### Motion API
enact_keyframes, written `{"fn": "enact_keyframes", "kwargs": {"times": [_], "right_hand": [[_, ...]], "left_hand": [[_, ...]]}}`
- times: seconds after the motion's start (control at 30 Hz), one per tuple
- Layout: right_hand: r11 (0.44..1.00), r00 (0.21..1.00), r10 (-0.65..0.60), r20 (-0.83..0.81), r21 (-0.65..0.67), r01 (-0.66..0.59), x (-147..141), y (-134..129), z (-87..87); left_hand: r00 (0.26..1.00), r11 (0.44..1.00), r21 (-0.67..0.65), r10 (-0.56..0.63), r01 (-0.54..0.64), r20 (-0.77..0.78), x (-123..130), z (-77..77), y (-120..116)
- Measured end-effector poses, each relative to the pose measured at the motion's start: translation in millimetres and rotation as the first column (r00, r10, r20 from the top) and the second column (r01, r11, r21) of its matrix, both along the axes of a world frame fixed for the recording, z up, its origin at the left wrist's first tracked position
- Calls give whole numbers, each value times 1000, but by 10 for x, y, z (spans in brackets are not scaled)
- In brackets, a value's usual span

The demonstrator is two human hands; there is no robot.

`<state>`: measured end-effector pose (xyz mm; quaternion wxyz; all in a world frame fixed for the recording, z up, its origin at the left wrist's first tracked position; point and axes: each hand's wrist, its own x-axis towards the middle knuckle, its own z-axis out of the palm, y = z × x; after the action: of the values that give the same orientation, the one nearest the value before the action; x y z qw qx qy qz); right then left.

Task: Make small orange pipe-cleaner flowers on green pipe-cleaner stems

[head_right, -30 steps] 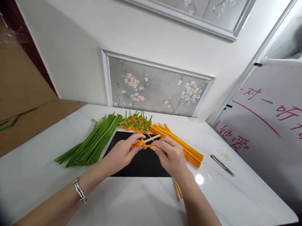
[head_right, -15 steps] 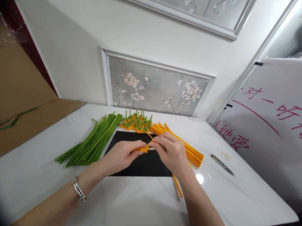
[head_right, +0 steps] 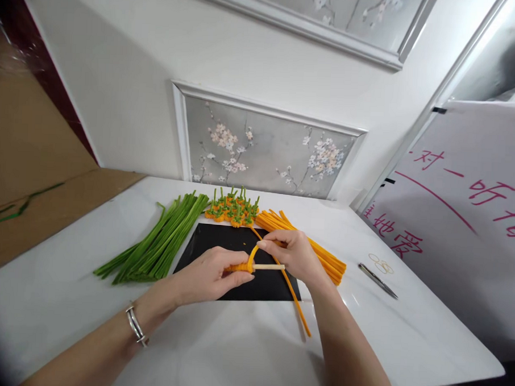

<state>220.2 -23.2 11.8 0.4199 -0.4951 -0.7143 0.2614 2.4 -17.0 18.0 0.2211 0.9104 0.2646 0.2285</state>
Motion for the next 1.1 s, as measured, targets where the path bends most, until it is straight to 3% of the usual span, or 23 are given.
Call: {"fn": "enact_keyframes", "kwargs": {"times": [0.3,0.53,0.67,1.1], "right_hand": [[996,997,-75,-25,42,76,26,-34,-62],[998,1000,7,-28,-67,-9,0,-70,-98],[994,998,54,-29,-91,-57,-32,-96,-99],[977,981,168,94,-147,-153,-28,-153,-162]], "left_hand": [[997,979,191,77,-78,13,1,-4,8],[991,947,304,72,-103,113,5,-60,14],[990,943,316,62,-100,130,19,-88,17],[971,972,183,104,-145,213,18,-68,30]]}}
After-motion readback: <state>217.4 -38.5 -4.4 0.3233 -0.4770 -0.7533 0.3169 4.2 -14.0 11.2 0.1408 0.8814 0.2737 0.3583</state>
